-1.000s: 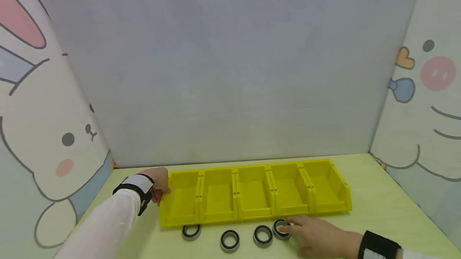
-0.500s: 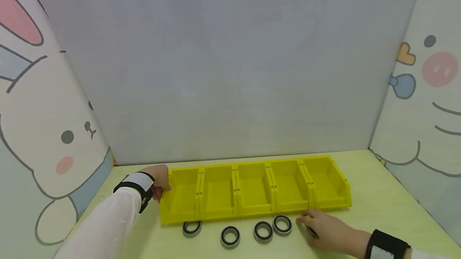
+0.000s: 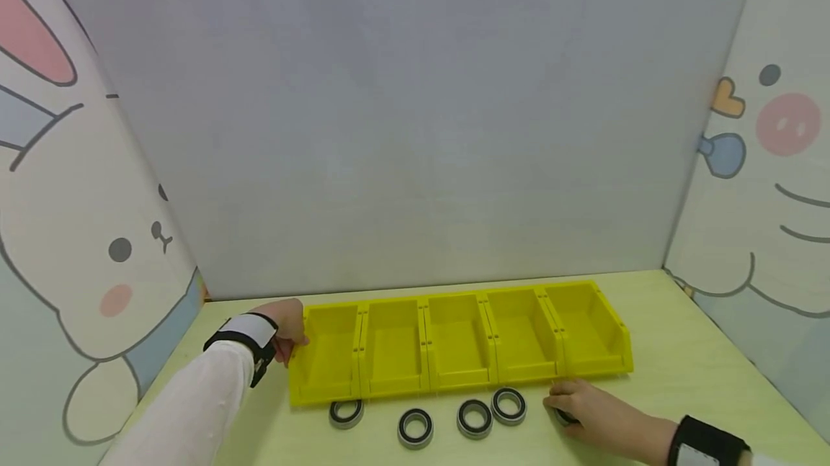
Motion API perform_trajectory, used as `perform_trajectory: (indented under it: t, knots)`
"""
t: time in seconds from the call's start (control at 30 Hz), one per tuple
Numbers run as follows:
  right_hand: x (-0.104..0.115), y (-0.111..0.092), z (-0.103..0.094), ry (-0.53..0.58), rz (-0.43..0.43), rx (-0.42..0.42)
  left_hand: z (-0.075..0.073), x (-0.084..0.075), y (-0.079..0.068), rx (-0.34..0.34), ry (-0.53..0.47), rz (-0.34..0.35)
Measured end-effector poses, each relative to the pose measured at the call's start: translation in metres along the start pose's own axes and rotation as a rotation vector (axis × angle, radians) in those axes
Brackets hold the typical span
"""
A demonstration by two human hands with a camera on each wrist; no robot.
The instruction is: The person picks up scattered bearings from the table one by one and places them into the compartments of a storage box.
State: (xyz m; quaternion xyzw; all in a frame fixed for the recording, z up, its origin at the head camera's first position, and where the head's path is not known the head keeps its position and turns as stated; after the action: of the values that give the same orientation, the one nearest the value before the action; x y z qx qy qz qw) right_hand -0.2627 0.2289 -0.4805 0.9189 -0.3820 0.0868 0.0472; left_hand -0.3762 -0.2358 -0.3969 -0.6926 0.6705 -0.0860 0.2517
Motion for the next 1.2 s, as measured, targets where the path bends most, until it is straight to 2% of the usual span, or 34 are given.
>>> perform_trajectory:
  t: [0.17, 0.23, 0.33, 0.5, 0.7, 0.9, 1.03, 1.13, 1.2]
  knots:
    - [0.0, 0.007, -0.014, 0.048, 0.032, 0.122, 0.001, -0.001, 0.003, 0.0, 0.007, -0.023]
    - [0.0, 0.009, -0.025, 0.094, 0.059, 0.177, 0.001, -0.001, 0.004, 0.001, 0.007, -0.022]
    - [0.0, 0.014, -0.047, 0.136, 0.056, 0.214, 0.001, -0.001, 0.004, 0.001, 0.001, -0.01]
    - [-0.003, 0.024, -0.082, 0.132, 0.038, 0.184, 0.001, 0.0, 0.001, 0.0, -0.011, -0.025]
    - [-0.017, 0.033, -0.106, 0.028, 0.112, 0.08, 0.001, 0.0, 0.003, -0.002, 0.01, -0.02]
    - [-0.042, 0.043, -0.109, -0.016, 0.188, 0.024, 0.007, 0.004, 0.017, -0.02, 0.029, -0.011]
    - [-0.063, 0.053, -0.099, -0.04, 0.214, 0.009, 0.005, 0.002, 0.01, -0.02, 0.004, -0.005]
    - [-0.073, 0.061, -0.092, -0.054, 0.219, -0.004, 0.001, -0.003, -0.002, -0.016, -0.015, -0.001]
    - [-0.077, 0.064, -0.087, -0.057, 0.225, -0.015, 0.0, -0.003, -0.001, -0.014, -0.021, -0.011]
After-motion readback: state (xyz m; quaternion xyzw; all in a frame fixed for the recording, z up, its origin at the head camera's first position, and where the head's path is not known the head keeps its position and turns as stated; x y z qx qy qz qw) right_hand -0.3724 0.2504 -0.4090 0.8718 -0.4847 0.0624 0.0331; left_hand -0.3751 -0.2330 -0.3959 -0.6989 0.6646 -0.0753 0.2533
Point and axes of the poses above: each hand's wrist, its own y-axis towards the middle knuckle, its own z-axis out of the palm, x = y × z, the point moved 3 cm from there along y, towards the middle knuckle, and after that the axes turned 1 degree about -z, right-handed, at the moved point
